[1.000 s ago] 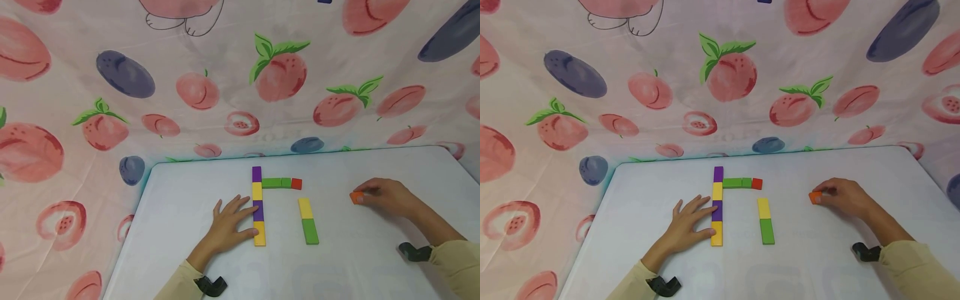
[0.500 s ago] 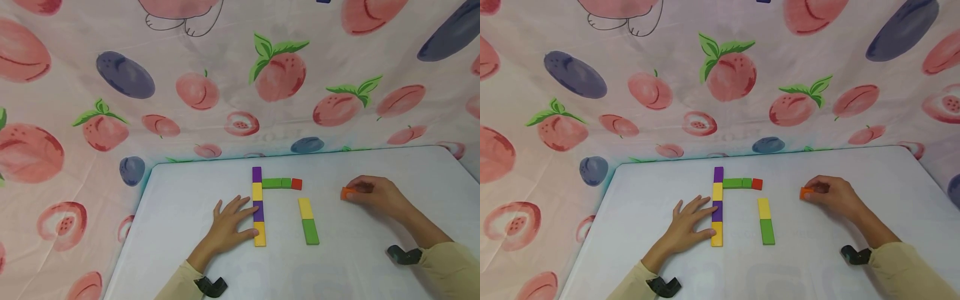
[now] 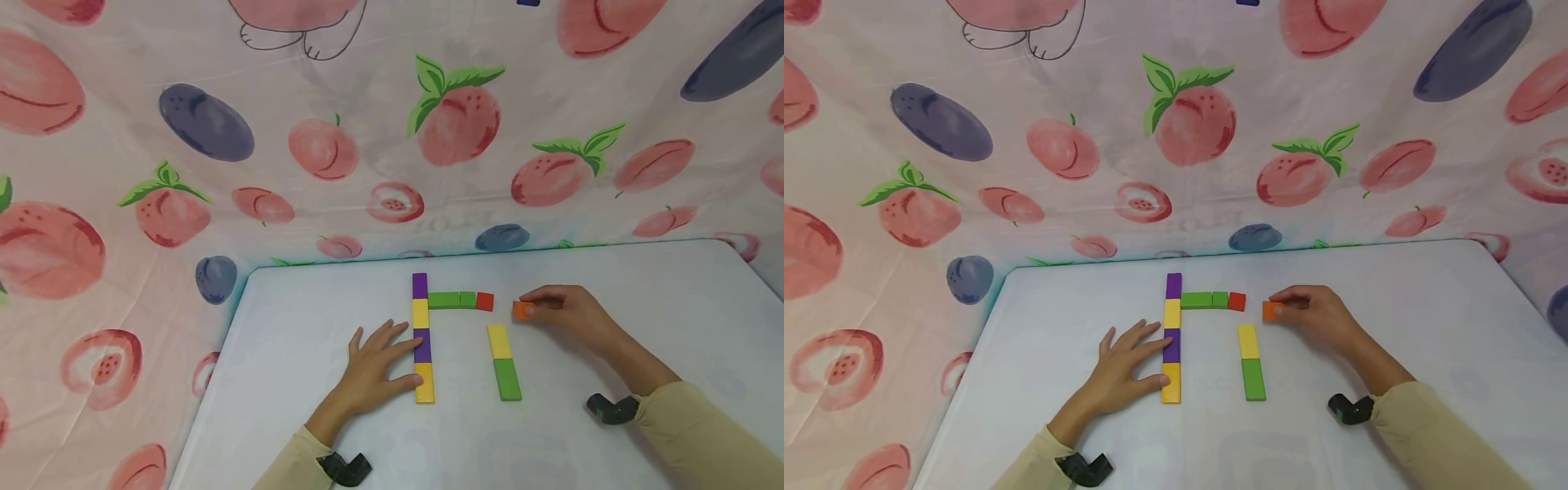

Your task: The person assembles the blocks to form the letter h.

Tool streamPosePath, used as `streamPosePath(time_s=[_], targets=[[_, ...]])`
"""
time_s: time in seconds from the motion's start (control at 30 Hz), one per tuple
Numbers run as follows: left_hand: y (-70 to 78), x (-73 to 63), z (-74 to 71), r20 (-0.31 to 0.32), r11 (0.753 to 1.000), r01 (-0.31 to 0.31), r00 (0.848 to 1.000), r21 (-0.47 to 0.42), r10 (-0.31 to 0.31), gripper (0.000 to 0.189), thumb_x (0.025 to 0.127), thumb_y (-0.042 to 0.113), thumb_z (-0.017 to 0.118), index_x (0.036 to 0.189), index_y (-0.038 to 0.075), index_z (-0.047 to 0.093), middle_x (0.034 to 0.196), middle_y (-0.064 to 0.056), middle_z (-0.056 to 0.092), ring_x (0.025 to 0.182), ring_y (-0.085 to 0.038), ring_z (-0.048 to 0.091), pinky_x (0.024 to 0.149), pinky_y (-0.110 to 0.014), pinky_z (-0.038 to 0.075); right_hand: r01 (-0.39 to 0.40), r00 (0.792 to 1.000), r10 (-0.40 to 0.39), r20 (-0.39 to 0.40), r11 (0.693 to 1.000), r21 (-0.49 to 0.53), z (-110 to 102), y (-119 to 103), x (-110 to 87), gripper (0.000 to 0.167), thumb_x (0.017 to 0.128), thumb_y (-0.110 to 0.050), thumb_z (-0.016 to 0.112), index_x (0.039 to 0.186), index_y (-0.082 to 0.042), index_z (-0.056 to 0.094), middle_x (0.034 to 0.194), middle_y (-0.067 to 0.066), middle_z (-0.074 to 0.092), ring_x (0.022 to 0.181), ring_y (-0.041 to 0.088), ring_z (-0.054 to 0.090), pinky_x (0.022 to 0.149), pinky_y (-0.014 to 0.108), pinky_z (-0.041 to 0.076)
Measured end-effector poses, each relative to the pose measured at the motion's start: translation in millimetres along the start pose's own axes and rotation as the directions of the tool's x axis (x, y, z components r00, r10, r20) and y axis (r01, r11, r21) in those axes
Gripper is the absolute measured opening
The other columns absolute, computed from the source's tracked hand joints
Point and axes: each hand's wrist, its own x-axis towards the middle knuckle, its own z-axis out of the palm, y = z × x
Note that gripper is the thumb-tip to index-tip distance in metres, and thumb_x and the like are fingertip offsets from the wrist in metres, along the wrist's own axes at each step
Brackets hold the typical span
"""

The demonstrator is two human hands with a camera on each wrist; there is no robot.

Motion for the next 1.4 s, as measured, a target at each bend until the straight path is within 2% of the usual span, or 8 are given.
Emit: streamPosePath(time_s=[0.2, 0.57, 0.83, 1.2, 1.4], targets=[[-1.2, 0.3, 1.1, -0.002, 1.0, 0.0, 1.0, 0.001, 0.0, 0.064, 0.09, 0.064, 0.065, 0.149, 0.041, 0.051, 0.165, 0.008, 0.036, 0.159, -0.021, 0.02, 0.121, -0.068, -0.001, -0.01, 1.0, 0.011, -0.019, 1.0, 0.025, 14.0, -8.7, 6.5, 0.041, 0.091, -0.042, 0.077, 0.119, -0.013, 0.071, 0.119, 0.008, 0.072, 0.114, 0.026, 0.062, 0.088, 0.023, 0.052], [-1.2, 0.3, 0.7, -0.005, 1.0, -0.006, 1.0, 0.006, 0.007, 0.065, 0.091, 0.065, 0.064, 0.149, 0.041, 0.051, 0.165, 0.008, 0.036, 0.158, -0.022, 0.021, 0.121, -0.068, -0.001, -0.043, 0.999, 0.044, -0.016, 0.998, 0.04, 30.3, -14.7, 14.6, 0.036, 0.091, -0.037, 0.077, 0.117, -0.013, 0.074, 0.117, 0.008, 0.071, 0.113, 0.026, 0.058, 0.087, 0.031, 0.052], [0.2, 0.2, -0.7, 0.0, 1.0, -0.002, 1.0, -0.005, 0.002, 0.064, 0.091, 0.064, 0.065, 0.149, 0.04, 0.052, 0.165, 0.008, 0.036, 0.158, -0.022, 0.021, 0.121, -0.069, -0.001, -0.027, 0.999, 0.027, -0.04, 0.999, -0.016, 35.4, -18.3, 18.2, 0.032, 0.089, -0.036, 0.08, 0.112, -0.013, 0.077, 0.106, 0.006, 0.075, 0.104, 0.024, 0.061, 0.082, 0.031, 0.053], [-2.3, 1.3, 1.2, -0.005, 1.0, -0.004, 1.0, 0.014, 0.005, 0.064, 0.09, 0.065, 0.064, 0.149, 0.042, 0.051, 0.165, 0.01, 0.037, 0.158, -0.02, 0.021, 0.121, -0.068, 0.0, -0.022, 0.999, 0.021, -0.03, 0.999, -0.039, 36.6, -23.6, 20.4, 0.029, 0.09, -0.034, 0.079, 0.109, -0.013, 0.078, 0.102, 0.005, 0.075, 0.102, 0.023, 0.06, 0.08, 0.031, 0.053], [-1.6, 1.5, 0.7, -0.005, 1.0, -0.004, 1.0, 0.006, 0.005, 0.064, 0.09, 0.065, 0.065, 0.148, 0.042, 0.052, 0.165, 0.009, 0.037, 0.158, -0.02, 0.021, 0.121, -0.068, 0.0, -0.049, 0.999, 0.049, 0.003, 0.998, -0.032, 35.6, -26.2, 24.6, 0.026, 0.091, -0.03, 0.078, 0.108, -0.01, 0.076, 0.09, 0.004, 0.073, 0.085, 0.02, 0.063, 0.072, 0.027, 0.054]])
